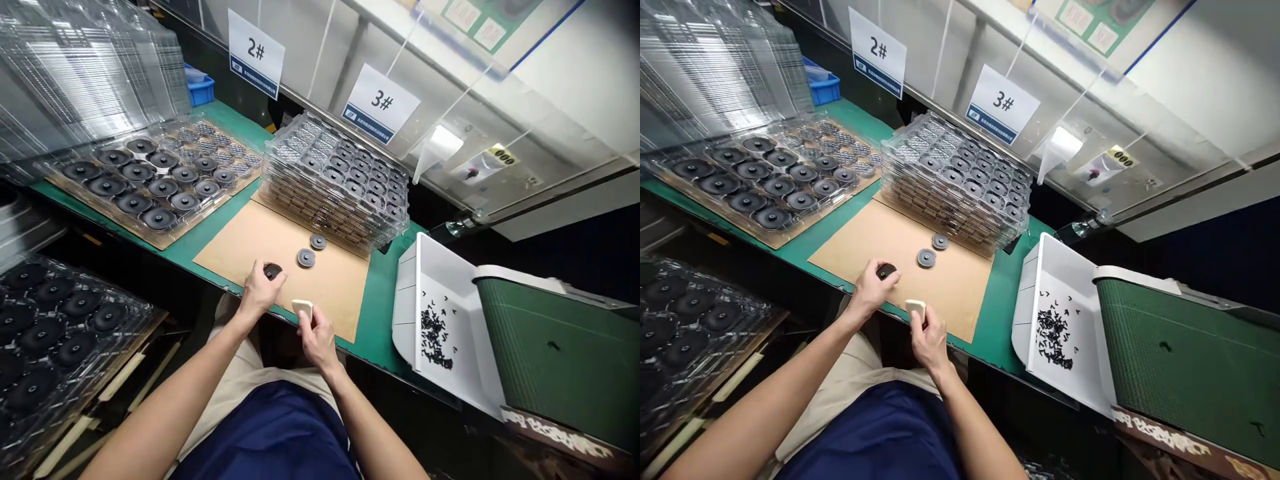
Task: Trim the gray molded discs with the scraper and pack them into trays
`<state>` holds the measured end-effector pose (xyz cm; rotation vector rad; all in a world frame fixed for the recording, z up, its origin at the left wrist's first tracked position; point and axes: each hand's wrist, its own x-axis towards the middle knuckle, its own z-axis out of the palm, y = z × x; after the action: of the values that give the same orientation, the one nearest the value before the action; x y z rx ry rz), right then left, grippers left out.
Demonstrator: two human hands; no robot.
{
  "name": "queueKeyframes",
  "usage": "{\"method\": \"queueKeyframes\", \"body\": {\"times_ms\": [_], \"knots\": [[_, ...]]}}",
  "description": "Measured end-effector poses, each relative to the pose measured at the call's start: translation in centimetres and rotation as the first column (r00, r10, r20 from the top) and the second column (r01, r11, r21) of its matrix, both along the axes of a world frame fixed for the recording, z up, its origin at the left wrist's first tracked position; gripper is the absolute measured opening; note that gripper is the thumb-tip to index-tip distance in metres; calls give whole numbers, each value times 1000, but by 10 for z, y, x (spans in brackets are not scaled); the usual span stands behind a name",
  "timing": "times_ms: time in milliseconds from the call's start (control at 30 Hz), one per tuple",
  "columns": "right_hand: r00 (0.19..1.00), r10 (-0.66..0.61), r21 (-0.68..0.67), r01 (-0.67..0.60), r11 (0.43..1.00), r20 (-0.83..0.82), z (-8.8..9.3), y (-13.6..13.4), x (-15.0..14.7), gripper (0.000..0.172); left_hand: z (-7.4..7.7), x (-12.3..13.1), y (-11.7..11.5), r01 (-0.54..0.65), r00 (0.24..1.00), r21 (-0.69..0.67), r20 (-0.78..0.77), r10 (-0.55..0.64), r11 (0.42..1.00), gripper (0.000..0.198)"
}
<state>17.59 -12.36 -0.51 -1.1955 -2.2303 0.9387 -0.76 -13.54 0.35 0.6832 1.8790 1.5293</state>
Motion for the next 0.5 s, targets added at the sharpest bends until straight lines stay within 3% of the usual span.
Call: {"method": "queueKeyframes", "body": {"times_ms": [100,200,300,400,500], "knots": [[986,88,0,-89,996,-141,20,-19,-12,34,10,17,-18,-20,962,66,274,1,998,40],[949,102,-40,-119,992,-297,36,-20,-18,31,23,39,-39,-45,887,110,462,-11,993,46],[932,9,-234,-100,967,-361,43,-15,-18,28,37,47,-59,-37,824,135,565,-46,990,43],[911,-88,-493,-135,860,-403,45,-10,-16,37,47,38,-80,29,779,164,615,-125,986,42],[870,-164,-696,-245,674,-465,52,-8,-17,45,49,25,-96,144,707,235,655,-266,961,60]]}}
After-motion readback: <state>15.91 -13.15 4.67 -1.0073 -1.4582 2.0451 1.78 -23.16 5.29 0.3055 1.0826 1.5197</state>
